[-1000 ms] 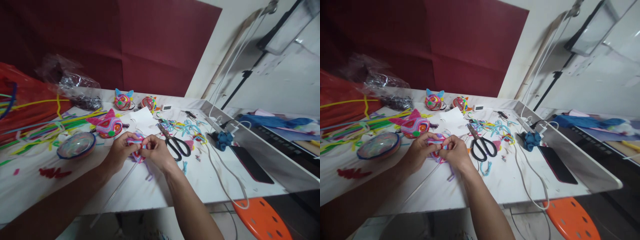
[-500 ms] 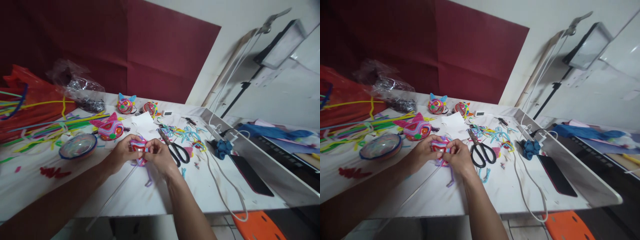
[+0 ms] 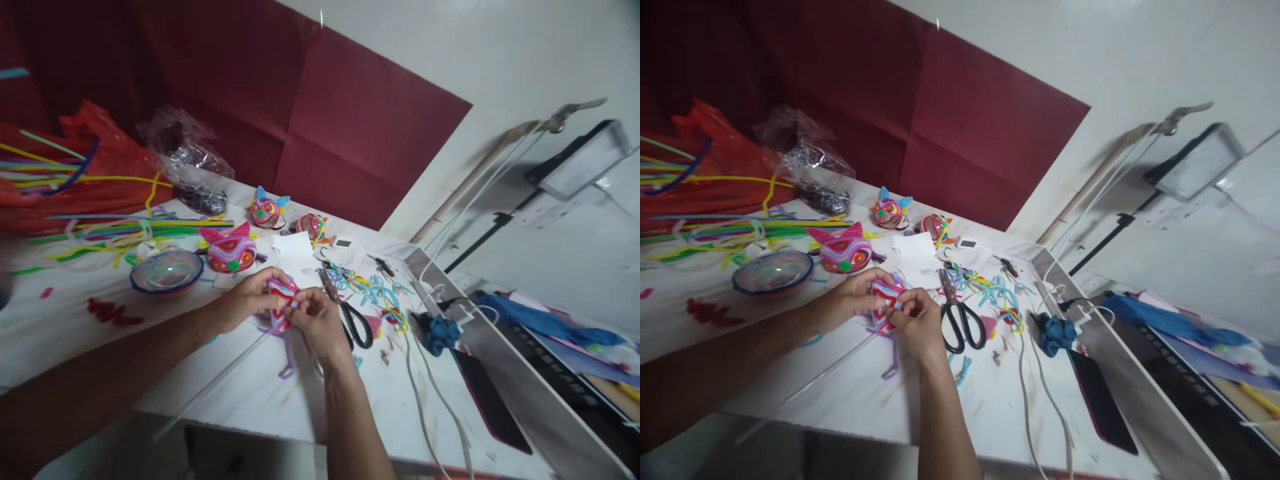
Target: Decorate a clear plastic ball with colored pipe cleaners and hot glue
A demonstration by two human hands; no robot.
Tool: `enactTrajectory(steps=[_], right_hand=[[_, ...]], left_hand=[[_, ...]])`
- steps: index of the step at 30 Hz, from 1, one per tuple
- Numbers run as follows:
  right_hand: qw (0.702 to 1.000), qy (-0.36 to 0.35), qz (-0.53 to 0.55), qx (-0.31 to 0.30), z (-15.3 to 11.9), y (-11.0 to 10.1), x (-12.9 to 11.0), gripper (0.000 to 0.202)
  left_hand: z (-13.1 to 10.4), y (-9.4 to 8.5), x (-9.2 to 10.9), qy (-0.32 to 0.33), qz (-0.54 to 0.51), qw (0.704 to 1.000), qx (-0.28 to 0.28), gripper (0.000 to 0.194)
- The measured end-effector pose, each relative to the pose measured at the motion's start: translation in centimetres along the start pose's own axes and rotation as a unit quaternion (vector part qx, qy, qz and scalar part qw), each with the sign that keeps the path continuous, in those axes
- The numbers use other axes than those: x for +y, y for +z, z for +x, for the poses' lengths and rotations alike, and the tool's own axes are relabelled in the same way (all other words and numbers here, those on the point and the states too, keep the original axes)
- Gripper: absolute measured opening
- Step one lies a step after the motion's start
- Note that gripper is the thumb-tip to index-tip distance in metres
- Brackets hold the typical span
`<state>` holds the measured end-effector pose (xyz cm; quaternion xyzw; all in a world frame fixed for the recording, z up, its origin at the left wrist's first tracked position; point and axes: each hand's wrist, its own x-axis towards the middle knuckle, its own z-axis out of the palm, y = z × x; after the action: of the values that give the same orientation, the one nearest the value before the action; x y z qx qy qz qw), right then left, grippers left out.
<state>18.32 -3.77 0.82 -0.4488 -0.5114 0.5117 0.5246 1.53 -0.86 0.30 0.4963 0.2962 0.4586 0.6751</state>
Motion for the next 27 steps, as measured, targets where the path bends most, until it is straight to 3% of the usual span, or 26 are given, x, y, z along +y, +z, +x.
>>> enactTrajectory(steps=[3, 6, 20, 24, 27], right_hand=[[1.000, -0.006, -0.001, -0.009, -0.1, 0.1, -0.2, 0.033], [1.000, -0.006, 0.002, -0.010, 0.0, 0.2, -0.3, 0.034], [0.999, -0.007, -0.037, -0.014, 0.6, 0.6, -1.0, 0.023], [0.999, -0.016, -0.035, -0.005, 0.9, 0.6, -0.9, 0.021], [0.999, -0.026, -0.044, 0.008, 1.0, 0.6, -0.8, 0.019]], left_hand=[[0.1, 0.2, 0.6, -0.018, -0.047, 0.999, 0.012, 0.027], [0.1, 0.4, 0.9, -0.022, -0.055, 0.998, 0.018, 0.029], [0.0, 0.3, 0.7, 0.028, -0.033, 0.997, 0.057, 0.022], [0.1, 0.2, 0.2, 0.060, -0.023, 0.996, 0.055, 0.032], [0.4, -0.4, -0.5, 0.083, -0.003, 0.996, 0.014, 0.055]])
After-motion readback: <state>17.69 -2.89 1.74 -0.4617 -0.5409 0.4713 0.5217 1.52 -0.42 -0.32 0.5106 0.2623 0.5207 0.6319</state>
